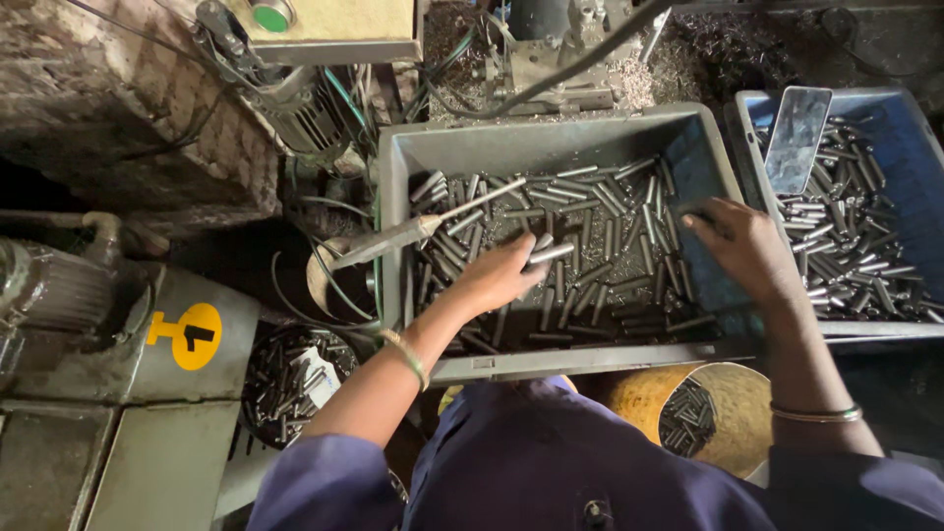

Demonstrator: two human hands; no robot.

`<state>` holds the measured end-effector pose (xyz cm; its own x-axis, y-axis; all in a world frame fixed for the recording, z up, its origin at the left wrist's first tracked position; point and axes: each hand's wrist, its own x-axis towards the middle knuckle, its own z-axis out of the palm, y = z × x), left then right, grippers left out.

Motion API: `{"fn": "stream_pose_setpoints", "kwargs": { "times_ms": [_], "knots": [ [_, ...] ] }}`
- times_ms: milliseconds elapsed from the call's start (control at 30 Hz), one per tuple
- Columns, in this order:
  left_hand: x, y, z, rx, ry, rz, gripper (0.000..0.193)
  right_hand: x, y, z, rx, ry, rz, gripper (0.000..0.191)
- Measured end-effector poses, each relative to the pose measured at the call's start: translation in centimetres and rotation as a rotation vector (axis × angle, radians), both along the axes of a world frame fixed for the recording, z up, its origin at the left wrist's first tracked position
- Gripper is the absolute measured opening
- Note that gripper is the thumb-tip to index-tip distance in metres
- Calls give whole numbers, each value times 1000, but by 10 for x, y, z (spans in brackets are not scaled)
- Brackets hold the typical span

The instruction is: The person repeatedly picks small metal pins from a bin, places each pin into a press machine, and pulls a lever to operate the press. The processed pins fall back into the bin. The person continues this cycle throughout the clip.

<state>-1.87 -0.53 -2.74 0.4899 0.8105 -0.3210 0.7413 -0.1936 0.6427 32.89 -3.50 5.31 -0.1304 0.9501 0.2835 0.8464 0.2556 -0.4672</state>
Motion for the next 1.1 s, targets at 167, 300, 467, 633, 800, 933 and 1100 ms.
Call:
{"fn": "stream_pose_setpoints", "kwargs": {
  "times_ms": [167, 300, 467, 633, 800, 933, 1100],
  "knots": [
    [-2, -12, -14, -201, -715, 165, 75, 12, 74, 13, -77, 374, 108, 39],
    [-4, -14, 5, -699, -905, 333, 90, 7, 180, 15, 46, 794, 154, 44],
    [-4, -20, 31, -816, -1030, 404, 94, -23, 288, -1, 83, 1263, 115, 32],
    [-3, -22, 37, -739, -989, 343, 75, -39, 317, -7, 438, 615, 72, 34],
    [3, -27, 37, -704, -930, 371, 74, -47, 324, -7, 184, 1859, 19, 32],
    [6, -25, 36, -649, -918, 407, 79, -32, 309, -21, 467, 1859, 326, 40],
    [8, -27, 26, -431, -930, 371, 70, -11, 267, -24, 202, 1312, -68, 49]
  ]
}}
